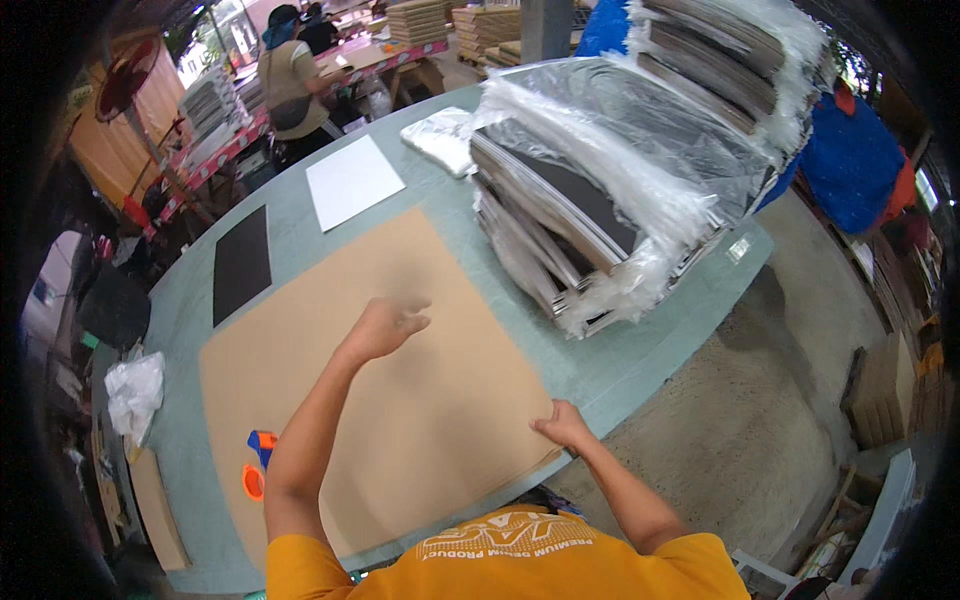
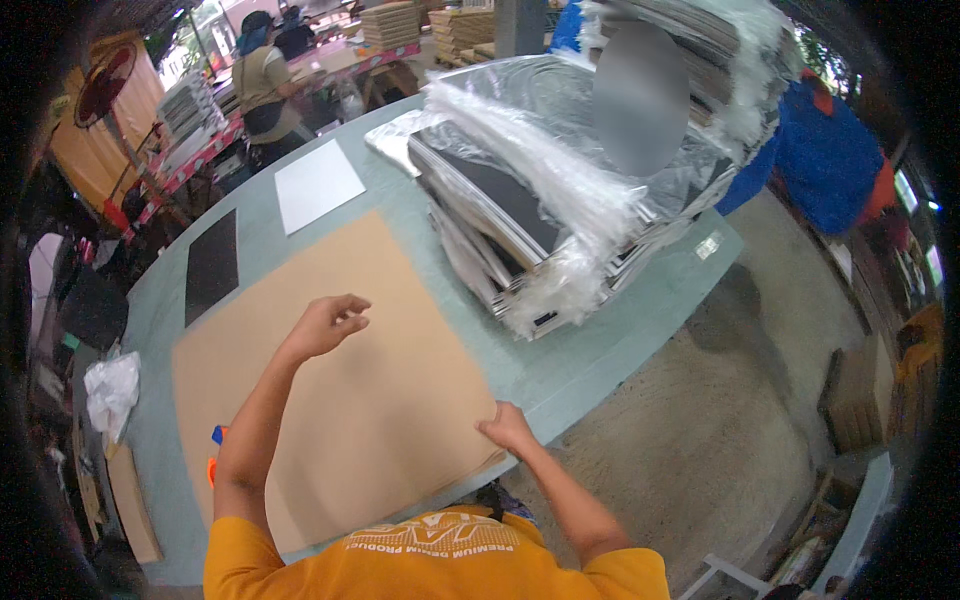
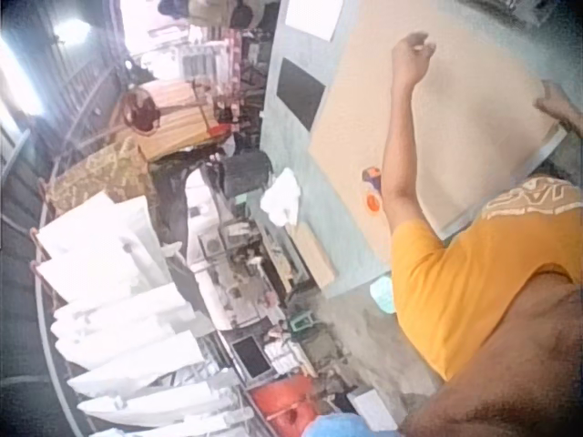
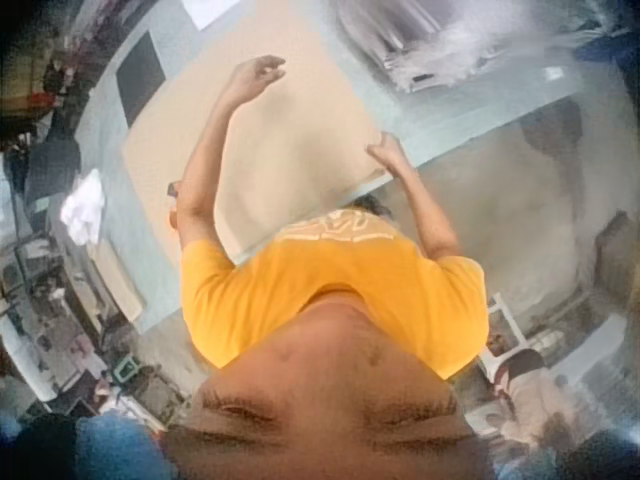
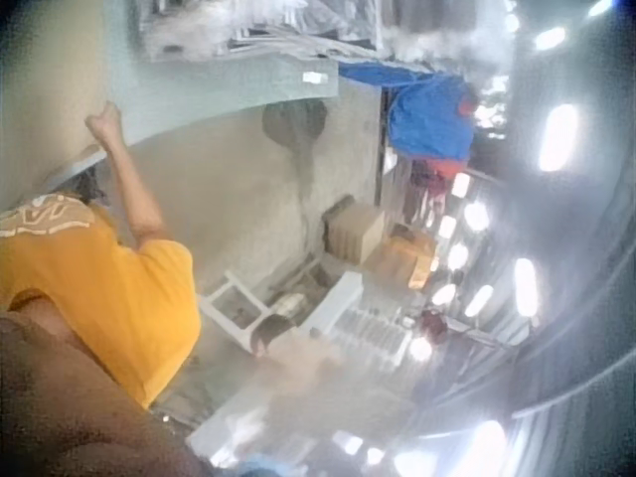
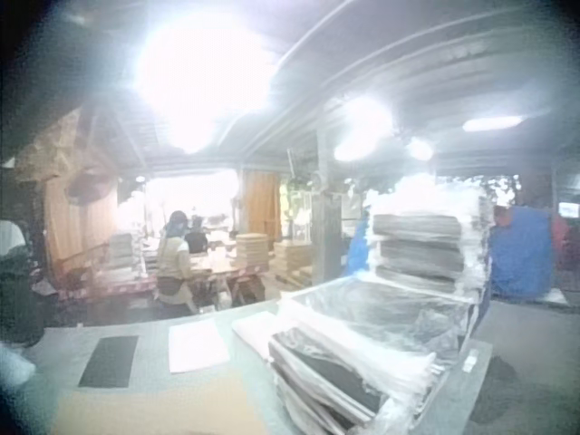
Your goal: The person wraps black panels in plastic film and then packages them using large sheets of brown paper and a tape dispenser.
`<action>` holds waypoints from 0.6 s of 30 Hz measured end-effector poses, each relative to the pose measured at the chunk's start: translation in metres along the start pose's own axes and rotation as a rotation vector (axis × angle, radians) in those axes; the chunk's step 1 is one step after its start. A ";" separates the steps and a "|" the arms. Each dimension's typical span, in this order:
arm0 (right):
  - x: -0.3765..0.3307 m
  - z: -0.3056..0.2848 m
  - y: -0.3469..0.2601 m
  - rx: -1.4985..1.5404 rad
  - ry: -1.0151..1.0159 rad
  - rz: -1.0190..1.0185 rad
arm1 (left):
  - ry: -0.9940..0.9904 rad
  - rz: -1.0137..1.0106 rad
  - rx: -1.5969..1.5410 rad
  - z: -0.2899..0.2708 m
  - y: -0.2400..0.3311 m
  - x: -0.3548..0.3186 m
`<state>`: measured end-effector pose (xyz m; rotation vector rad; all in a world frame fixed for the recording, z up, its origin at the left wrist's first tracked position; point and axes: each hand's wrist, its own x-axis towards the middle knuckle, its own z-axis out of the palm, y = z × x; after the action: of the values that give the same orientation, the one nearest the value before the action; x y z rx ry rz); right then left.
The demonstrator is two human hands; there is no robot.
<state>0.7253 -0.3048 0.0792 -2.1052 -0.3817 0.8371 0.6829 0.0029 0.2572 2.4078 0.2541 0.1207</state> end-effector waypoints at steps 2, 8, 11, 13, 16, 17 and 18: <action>-0.005 -0.004 -0.002 0.041 -0.011 0.000 | 0.214 0.275 0.016 0.014 0.040 0.023; 0.006 -0.026 0.012 -0.014 0.040 -0.018 | 0.517 0.919 0.123 0.036 0.199 0.059; 0.008 -0.043 -0.003 -0.215 -0.034 -0.092 | 0.564 1.050 0.282 0.060 0.241 0.078; 0.006 -0.060 -0.013 -0.350 0.005 -0.216 | 0.568 1.092 0.406 0.080 0.253 0.097; -0.006 -0.104 -0.029 -0.337 0.192 -0.359 | 0.642 1.022 0.703 0.097 0.265 0.117; -0.016 -0.128 -0.039 -0.213 0.201 -0.314 | 0.574 1.018 0.674 0.096 0.272 0.119; -0.027 -0.150 -0.050 -0.093 0.205 -0.304 | 0.510 1.013 0.686 0.093 0.277 0.120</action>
<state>0.8084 -0.3759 0.1967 -2.1241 -0.6209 0.4306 0.8556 -0.2346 0.3733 2.8848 -0.8590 1.2802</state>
